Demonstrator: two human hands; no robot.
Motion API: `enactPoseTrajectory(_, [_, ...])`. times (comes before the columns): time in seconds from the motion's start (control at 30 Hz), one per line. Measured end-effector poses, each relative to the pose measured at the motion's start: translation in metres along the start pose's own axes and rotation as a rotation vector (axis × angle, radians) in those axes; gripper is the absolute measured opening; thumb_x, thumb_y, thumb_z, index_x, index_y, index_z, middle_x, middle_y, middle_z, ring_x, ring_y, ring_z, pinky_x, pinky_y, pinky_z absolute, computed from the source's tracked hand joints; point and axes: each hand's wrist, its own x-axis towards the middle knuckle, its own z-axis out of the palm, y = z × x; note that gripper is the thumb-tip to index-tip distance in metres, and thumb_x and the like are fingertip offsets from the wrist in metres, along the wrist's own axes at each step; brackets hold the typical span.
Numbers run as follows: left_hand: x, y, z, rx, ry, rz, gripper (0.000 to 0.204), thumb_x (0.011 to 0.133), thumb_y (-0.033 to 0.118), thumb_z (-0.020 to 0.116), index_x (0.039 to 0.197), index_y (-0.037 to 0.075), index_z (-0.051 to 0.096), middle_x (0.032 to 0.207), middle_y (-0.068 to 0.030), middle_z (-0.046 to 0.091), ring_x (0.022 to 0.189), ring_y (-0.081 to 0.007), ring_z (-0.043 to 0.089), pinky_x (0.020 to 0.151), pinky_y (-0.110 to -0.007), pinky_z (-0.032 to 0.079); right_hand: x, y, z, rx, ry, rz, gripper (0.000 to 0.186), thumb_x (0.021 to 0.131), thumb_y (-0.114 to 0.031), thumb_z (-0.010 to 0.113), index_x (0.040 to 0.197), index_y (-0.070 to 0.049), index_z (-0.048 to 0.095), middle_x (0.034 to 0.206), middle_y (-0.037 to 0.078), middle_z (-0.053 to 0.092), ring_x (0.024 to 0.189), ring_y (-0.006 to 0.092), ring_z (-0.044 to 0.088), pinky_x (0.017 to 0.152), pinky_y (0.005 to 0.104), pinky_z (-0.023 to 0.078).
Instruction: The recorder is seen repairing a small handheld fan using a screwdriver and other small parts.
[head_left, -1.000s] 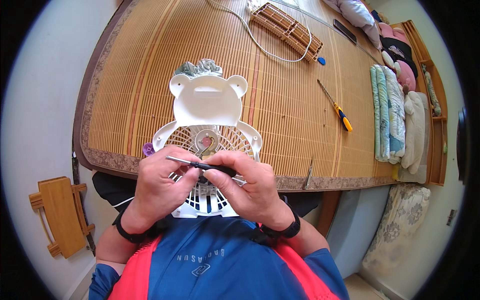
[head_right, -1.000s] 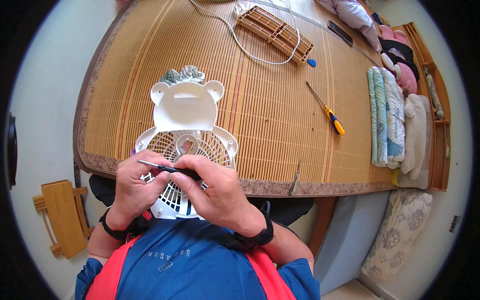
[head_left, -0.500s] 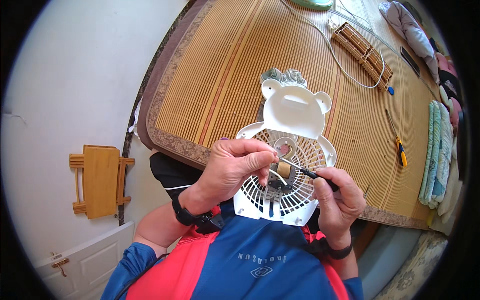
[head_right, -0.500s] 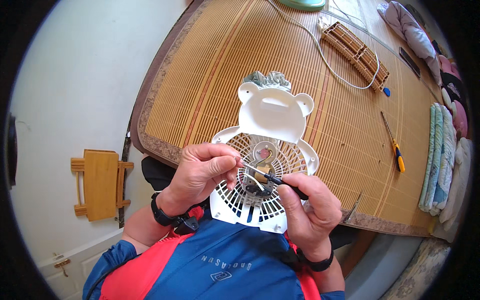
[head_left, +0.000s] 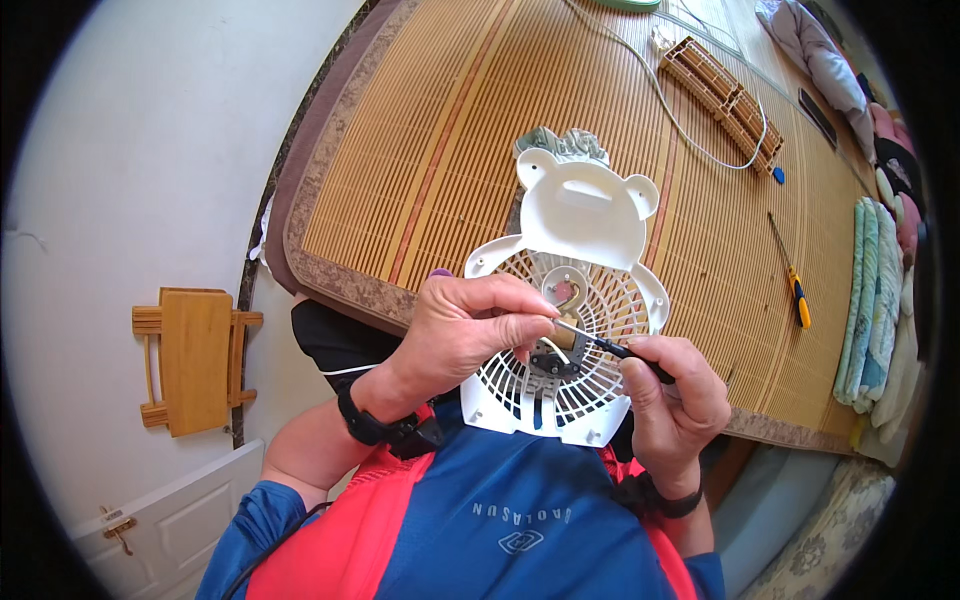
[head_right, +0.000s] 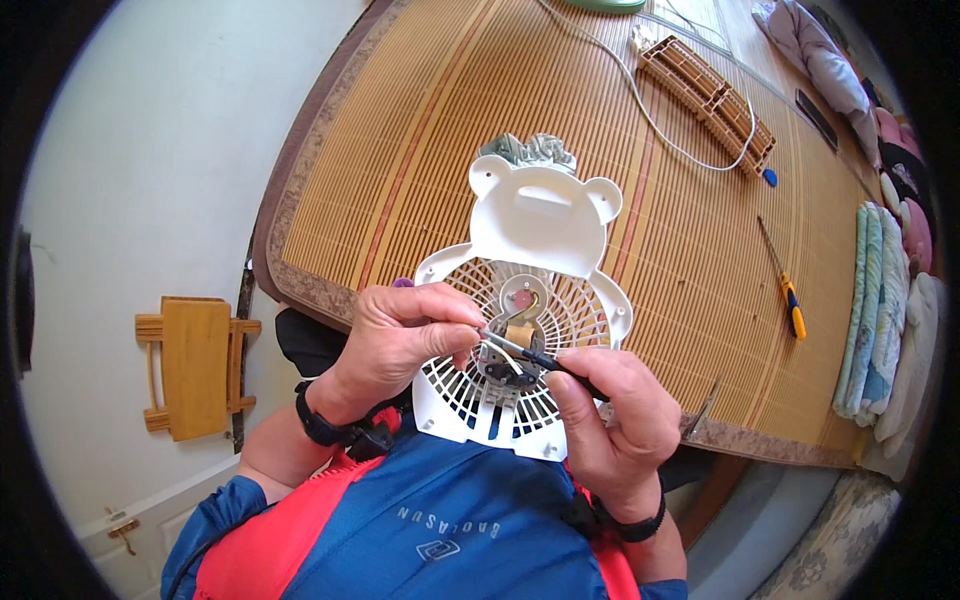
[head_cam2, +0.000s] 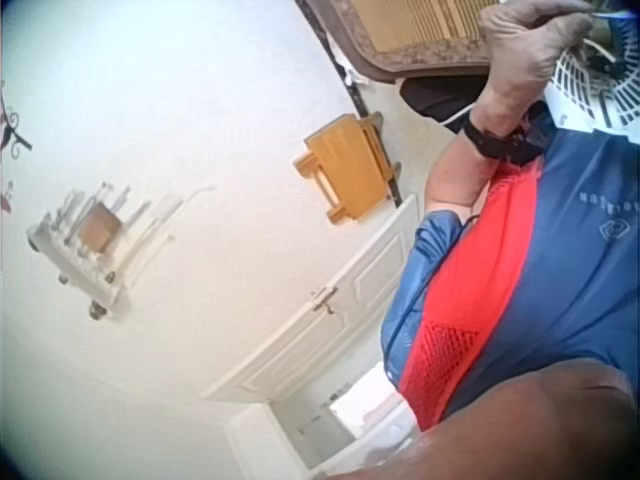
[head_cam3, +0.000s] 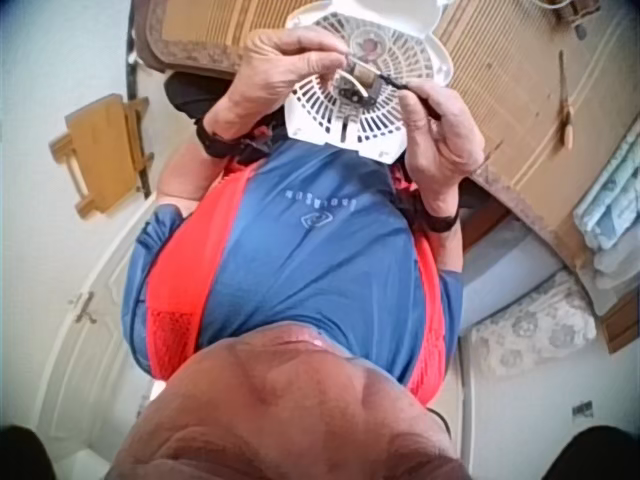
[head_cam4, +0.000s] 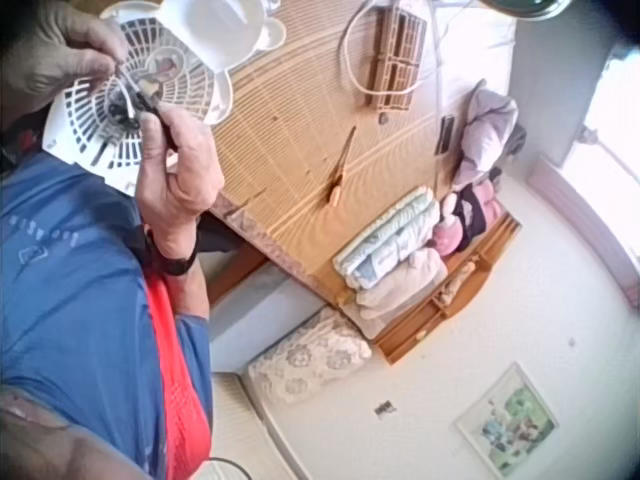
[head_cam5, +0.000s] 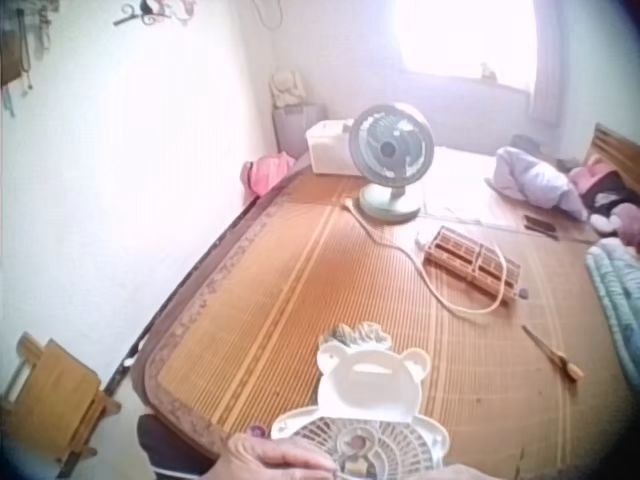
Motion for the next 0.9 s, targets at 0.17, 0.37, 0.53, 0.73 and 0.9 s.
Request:
enactPoseTrajectory(0.17, [0.003,-0.002,0.001,0.058,0.029,-0.039,0.015,0.104,-0.002,0.084,0.119,-0.008,0.086,0.111,-0.017,0.081,0.085,-0.0205,0.079,0.077,-0.035,0.067,0.007,-0.001,0.001,-0.174,-0.015,-0.26,0.031,0.091,0.003,0.095,0.118,0.004,0.081,0.102,0.018,0.084,0.091,0.0312,0.084,0.081,0.04,0.069])
enactPoseTrajectory(0.37, [0.003,-0.012,-0.001,-0.059,0.032,-0.075,0.016,0.107,0.003,0.085,0.12,-0.005,0.087,0.101,-0.0093,0.084,0.082,-0.0126,0.077,0.075,-0.029,0.064,0.009,0.001,0.003,-0.177,0.004,-0.288,0.033,0.09,0.002,0.097,0.119,0.003,0.082,0.104,0.019,0.085,0.091,0.0315,0.084,0.081,0.0404,0.069])
enactPoseTrajectory(0.53, [0.003,-0.015,-0.006,-0.174,-0.032,-0.093,0.017,0.108,-0.003,0.08,0.123,-0.01,0.084,0.118,-0.0206,0.08,0.088,-0.0233,0.081,0.079,-0.036,0.069,0.009,0.0,0.003,-0.172,0.006,-0.323,0.032,0.091,0.0,0.097,0.119,0.003,0.082,0.103,0.019,0.085,0.092,0.0325,0.085,0.083,0.0395,0.069])
enactPoseTrajectory(0.73, [0.001,-0.02,-0.008,-0.145,-0.061,-0.017,0.018,0.108,-0.002,0.08,0.124,-0.008,0.084,0.12,-0.0223,0.08,0.089,-0.0233,0.081,0.08,-0.035,0.069,-0.004,0.006,0.001,-0.039,0.01,-0.127,0.031,0.092,0.001,0.095,0.121,0.004,0.083,0.104,0.019,0.086,0.095,0.0308,0.086,0.085,0.0386,0.069])
enactPoseTrajectory(0.9, [0.001,-0.016,0.003,-0.062,-0.006,0.078,0.018,0.107,0.0,0.084,0.124,-0.004,0.086,0.107,-0.01,0.082,0.084,-0.0135,0.077,0.076,-0.029,0.065,-0.008,0.006,0.0,-0.017,-0.016,-0.049,0.03,0.095,0.003,0.093,0.123,0.006,0.083,0.103,0.018,0.086,0.088,0.0235,0.084,0.08,0.0356,0.069])
